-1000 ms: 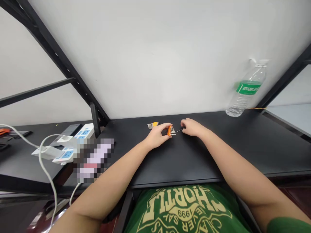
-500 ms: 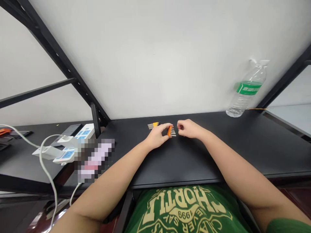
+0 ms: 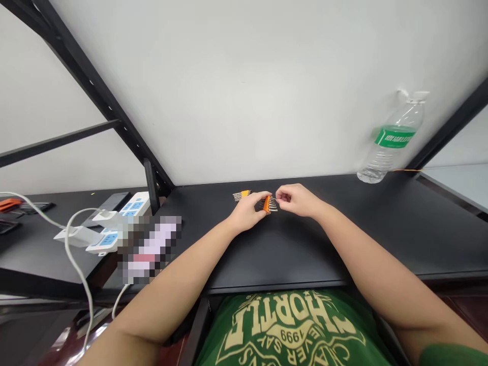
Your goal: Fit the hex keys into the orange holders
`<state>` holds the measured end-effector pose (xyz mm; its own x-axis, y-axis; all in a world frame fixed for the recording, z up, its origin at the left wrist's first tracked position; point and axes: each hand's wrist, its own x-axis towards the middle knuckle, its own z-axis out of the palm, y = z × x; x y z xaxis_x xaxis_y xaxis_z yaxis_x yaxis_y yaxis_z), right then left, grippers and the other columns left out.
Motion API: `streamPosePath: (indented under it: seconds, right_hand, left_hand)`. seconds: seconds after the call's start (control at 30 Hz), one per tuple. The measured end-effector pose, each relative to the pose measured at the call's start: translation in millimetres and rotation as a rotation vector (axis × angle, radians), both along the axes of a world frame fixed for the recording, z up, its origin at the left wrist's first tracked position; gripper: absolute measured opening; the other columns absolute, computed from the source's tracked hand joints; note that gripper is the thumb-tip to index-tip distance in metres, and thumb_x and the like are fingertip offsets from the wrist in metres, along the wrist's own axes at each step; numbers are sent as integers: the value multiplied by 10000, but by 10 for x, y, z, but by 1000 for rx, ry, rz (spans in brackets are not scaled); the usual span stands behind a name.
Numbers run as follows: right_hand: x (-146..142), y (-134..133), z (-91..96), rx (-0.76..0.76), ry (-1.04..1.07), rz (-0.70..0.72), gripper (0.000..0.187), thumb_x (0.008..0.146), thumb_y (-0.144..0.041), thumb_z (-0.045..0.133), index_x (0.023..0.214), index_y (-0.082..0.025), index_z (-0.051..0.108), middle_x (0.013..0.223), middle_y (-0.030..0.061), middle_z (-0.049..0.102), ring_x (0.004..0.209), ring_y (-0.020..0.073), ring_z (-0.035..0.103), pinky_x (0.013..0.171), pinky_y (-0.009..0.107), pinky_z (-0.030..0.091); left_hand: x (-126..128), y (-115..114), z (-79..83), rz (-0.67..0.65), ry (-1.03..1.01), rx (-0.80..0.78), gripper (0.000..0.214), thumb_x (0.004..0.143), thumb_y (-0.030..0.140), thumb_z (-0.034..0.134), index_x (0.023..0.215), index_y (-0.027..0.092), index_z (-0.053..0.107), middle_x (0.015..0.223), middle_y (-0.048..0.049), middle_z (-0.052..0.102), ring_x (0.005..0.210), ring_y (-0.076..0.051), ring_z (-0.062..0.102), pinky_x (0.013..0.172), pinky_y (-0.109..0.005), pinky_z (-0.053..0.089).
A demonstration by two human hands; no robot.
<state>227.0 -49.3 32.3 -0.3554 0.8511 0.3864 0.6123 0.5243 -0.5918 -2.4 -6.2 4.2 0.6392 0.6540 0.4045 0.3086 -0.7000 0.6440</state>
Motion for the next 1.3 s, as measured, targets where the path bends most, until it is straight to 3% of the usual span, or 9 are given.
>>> streamPosePath:
  seconds: [0.47,0.67,0.77,0.83,0.93,1.1,1.3]
  right_hand:
    - [11,-13,16,81,-111,5,71,823,-144,590,795,-191,634,698,-20,598,612,113,497,619,250,364]
    - [-8,-39,41,195,-193,26,165,921,-176,544,833,-184,683,841,53,659,737,159,562,688,289,406]
    - [-67,-60,42,79,-15,49,143,922,-228,592,837,-190,701,839,46,684,729,159,596,693,296,442]
    - [-105,-66,23,-120,185,68,146,898,-310,663,823,-190,700,772,25,680,654,150,601,636,291,457]
    - [-129,-54,-16,-373,426,104,292,858,-471,731,840,-181,714,637,-3,629,564,146,571,566,290,454]
    - [-125,16,-82,-384,571,80,390,808,-546,783,871,-171,696,669,-23,585,585,106,477,559,262,386]
    - [-169,95,-217,-435,660,67,462,756,-538,836,927,-216,552,782,-48,544,658,107,483,561,239,376]
  left_hand:
    - [-6,21,-30,-12,22,13,512,793,171,729,1295,225,647,1257,-49,726,1134,-229,682,1049,-389,520]
    - [-8,15,-3,8,130,101,484,799,194,739,1276,229,665,1215,-53,742,1101,-247,679,1001,-403,529]
    - [2,-19,36,-12,142,92,456,795,209,756,1245,227,683,1194,-46,752,1079,-251,687,987,-400,533]
    - [12,-49,65,-37,115,43,449,799,221,761,1242,234,688,1198,-38,754,1081,-247,694,986,-389,537]
    - [22,-79,90,-76,62,-7,458,817,237,758,1268,236,680,1213,-40,751,1105,-243,699,1015,-385,533]
    - [21,-60,54,-80,-4,-22,514,804,237,788,1302,230,661,1245,-54,739,1129,-243,695,1051,-393,523]
    - [20,-57,43,-90,-26,18,485,796,215,792,1269,230,684,1208,-59,745,1097,-248,696,1008,-393,535]
